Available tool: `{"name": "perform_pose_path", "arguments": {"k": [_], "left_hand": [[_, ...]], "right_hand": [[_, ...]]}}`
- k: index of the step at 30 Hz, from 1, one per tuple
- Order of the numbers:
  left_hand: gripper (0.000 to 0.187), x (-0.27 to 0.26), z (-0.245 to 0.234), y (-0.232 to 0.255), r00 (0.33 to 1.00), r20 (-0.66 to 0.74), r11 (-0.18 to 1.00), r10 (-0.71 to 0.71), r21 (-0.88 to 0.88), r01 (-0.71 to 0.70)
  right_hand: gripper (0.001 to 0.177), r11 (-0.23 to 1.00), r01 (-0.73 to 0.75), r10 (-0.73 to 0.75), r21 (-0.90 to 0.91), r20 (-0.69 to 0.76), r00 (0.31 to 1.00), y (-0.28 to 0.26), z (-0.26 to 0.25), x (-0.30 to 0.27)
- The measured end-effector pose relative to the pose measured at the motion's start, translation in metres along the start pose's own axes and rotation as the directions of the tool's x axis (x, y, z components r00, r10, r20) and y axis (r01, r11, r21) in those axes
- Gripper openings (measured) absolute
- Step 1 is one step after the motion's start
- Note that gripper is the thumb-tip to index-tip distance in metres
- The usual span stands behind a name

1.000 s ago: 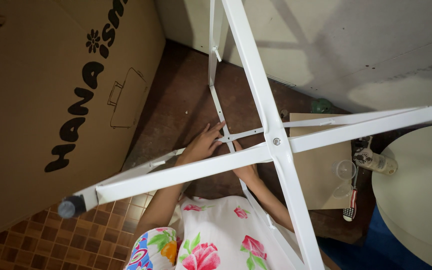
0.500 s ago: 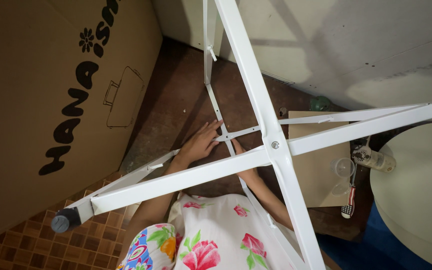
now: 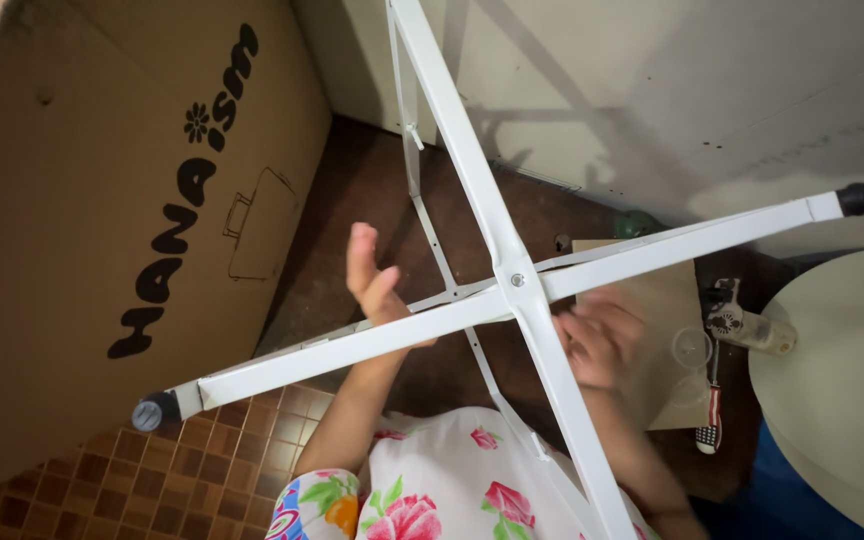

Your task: The person assembles a white metal folding table frame on the floor. They join the X-shaped leg braces to the side frames, fit the crossbars into place, and use a screwdriver to tighten screws on the frame joints, repositioning the frame as they work.

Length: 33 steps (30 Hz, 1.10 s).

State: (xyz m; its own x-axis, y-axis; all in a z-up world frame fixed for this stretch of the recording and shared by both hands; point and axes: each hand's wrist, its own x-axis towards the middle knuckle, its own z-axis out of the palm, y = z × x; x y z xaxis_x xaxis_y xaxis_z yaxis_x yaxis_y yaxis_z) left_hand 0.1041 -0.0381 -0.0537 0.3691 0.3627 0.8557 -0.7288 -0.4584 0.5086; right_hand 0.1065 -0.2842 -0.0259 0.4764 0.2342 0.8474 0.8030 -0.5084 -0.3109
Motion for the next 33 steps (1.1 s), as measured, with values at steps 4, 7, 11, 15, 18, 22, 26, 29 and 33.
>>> {"name": "perform_pose_path", "arguments": {"k": [4,7,11,15,18,22,26,29,33], "left_hand": [[0.089,0.063,0.009,0.031,0.990,0.095,0.994,0.106,-0.033,-0.103],[0.074,0.096,0.010,0.046,0.949,0.311,0.998,0.055,-0.029,-0.048],[0.049,0.106,0.015,0.062,0.933,0.361,0.999,0.000,-0.040,0.016],[0.044,0.101,0.017,0.061,0.930,0.368,0.987,-0.011,-0.145,0.070],[0.042,0.096,0.017,0.062,0.931,0.365,0.989,-0.009,-0.135,0.062],[0.039,0.095,0.018,0.059,0.938,0.347,0.989,0.002,-0.140,0.050],[0.038,0.093,0.017,0.060,0.942,0.335,0.990,-0.009,-0.131,0.056],[0.039,0.093,0.014,0.061,0.939,0.344,0.992,-0.028,-0.103,0.067],[0.042,0.092,0.015,0.059,0.937,0.348,0.991,-0.036,-0.108,0.078]], "right_hand": [[0.033,0.944,0.297,-0.300,-0.145,0.006,0.954,-0.013,-0.021,0.080],[0.026,0.964,0.264,-0.262,-0.018,0.068,0.963,-0.029,-0.008,0.110],[0.017,0.977,0.214,-0.215,0.020,0.048,0.976,-0.044,-0.006,0.118],[0.013,0.972,0.188,-0.185,0.143,-0.032,0.982,-0.040,-0.004,0.113],[0.017,0.966,0.210,-0.209,0.151,-0.025,0.978,-0.036,-0.004,0.112],[0.017,0.962,0.198,-0.201,0.190,-0.003,0.980,-0.037,-0.006,0.114],[0.015,0.958,0.202,-0.204,0.204,-0.009,0.979,-0.039,-0.006,0.117],[0.015,0.959,0.200,-0.204,0.200,-0.002,0.979,-0.040,-0.007,0.118],[0.016,0.968,0.169,-0.174,0.185,0.014,0.985,-0.044,-0.009,0.115]]}}
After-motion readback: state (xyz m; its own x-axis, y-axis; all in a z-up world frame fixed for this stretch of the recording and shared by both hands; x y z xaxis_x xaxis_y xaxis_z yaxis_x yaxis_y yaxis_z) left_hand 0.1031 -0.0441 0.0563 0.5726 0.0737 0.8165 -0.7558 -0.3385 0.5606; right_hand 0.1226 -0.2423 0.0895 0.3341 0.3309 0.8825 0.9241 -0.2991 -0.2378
